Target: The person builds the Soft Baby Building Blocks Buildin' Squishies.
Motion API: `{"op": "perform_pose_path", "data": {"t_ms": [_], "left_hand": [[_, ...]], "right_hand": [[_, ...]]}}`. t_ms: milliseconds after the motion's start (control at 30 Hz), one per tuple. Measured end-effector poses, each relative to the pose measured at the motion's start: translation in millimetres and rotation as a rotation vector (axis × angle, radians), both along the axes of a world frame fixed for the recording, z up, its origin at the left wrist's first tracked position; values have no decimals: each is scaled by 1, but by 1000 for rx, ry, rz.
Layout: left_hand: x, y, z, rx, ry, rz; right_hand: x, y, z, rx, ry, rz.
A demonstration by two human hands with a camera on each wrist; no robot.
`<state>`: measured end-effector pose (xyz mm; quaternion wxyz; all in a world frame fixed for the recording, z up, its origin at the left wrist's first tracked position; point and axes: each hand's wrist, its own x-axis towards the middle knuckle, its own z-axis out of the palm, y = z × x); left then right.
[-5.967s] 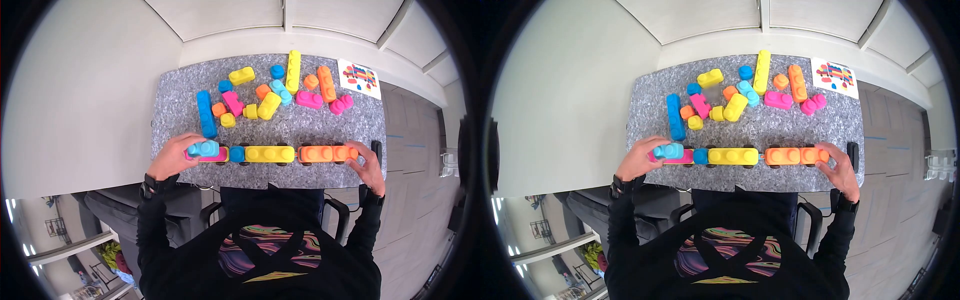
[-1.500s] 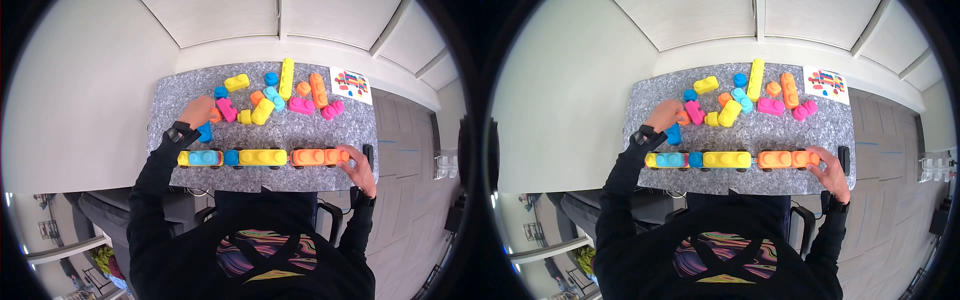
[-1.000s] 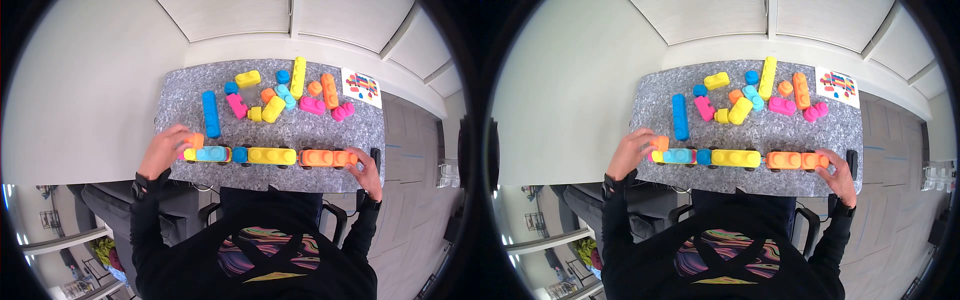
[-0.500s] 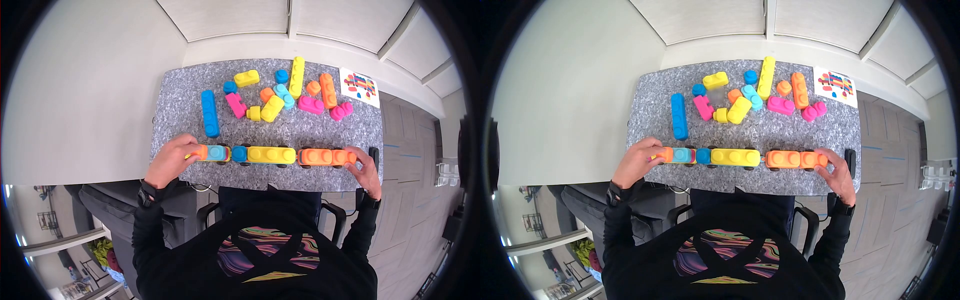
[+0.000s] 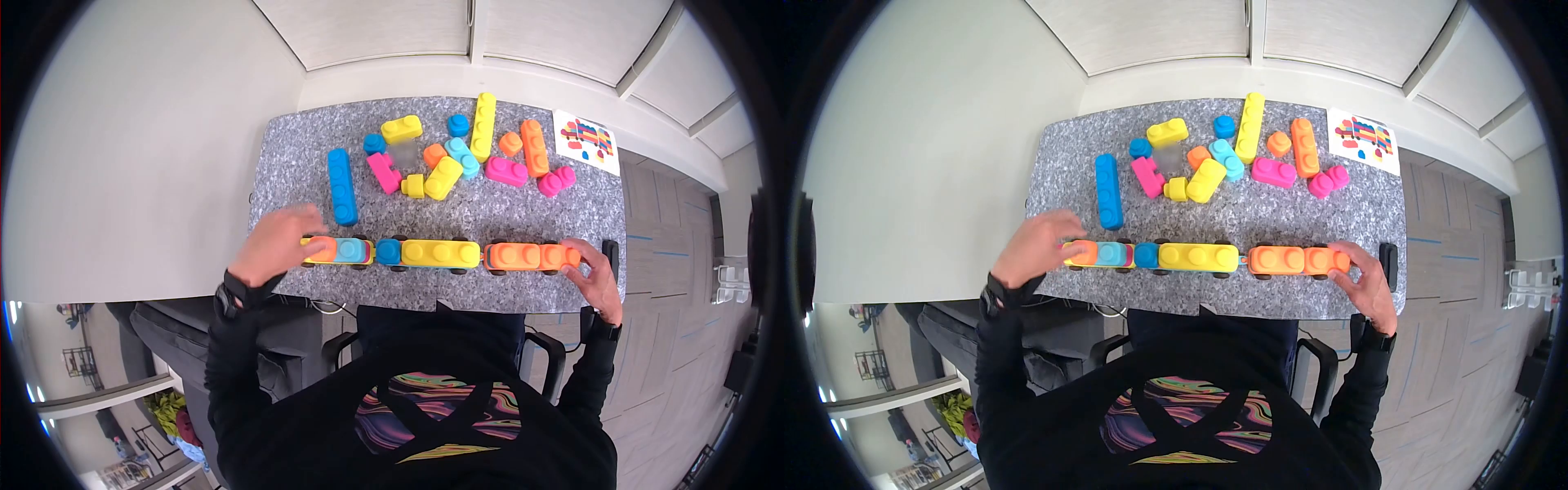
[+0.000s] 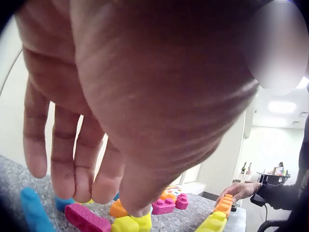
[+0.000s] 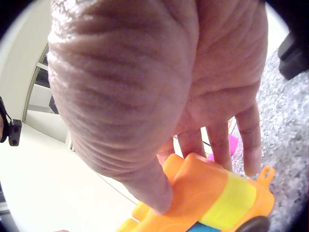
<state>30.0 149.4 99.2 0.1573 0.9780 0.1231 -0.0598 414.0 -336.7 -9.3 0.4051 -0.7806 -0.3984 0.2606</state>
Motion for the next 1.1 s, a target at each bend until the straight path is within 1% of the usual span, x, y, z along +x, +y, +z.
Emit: {"op": "perform_pose_path", "data": {"t_ms": [33, 100, 133, 200, 233, 300, 333, 400, 500, 600, 633, 700, 733, 800, 833, 900, 1033, 1100], "left_hand": [[10, 7, 3, 1, -2, 2], [38, 23, 7, 97, -89, -50], [54, 35, 5, 96, -94, -44], [90, 60, -10, 178, -142, -235], [105, 70, -22, 181, -148, -233], [134, 83, -47, 149, -173, -363], [146, 81, -51, 149, -180, -372], [166, 76, -58, 63, -17, -394], [182, 88, -92, 10, -19, -480], [187, 97, -118, 23, 35, -488], [187, 98, -120, 18, 30, -493], [185, 98, -124, 23, 123, -498], [185, 99, -128, 20, 119, -503], [186, 100, -134, 94, 82, -556], [187, 98, -132, 93, 83, -560], [185, 95, -125, 114, 173, -530], [173, 83, -97, 186, 150, -517], [166, 73, -73, 161, 164, -385]], "right_hand": [[0, 0, 0, -1, -5, 3], [1, 0, -1, -4, -16, 12], [1, 0, -1, -5, 4, 7], [1, 0, -2, -5, 16, 6], [1, 0, -2, -4, 11, 6], [1, -1, -4, 8, 17, 1], [1, 0, -3, 8, 11, -8], [-2, 1, 0, 5, 8, -14], [-3, 2, 4, 2, -6, -9], [-2, 3, 7, -10, -14, -1], [-1, 3, 6, -11, -27, 9], [-1, 3, 6, -15, -24, 16], [0, 3, 6, -19, -27, 12], [-1, 3, 5, -3, -17, 18], [-1, 3, 5, -4, -16, 14], [-1, 3, 6, 3, -14, 11], [-1, 3, 8, -15, -23, 28], [0, 2, 5, -3, -9, 24]]}}
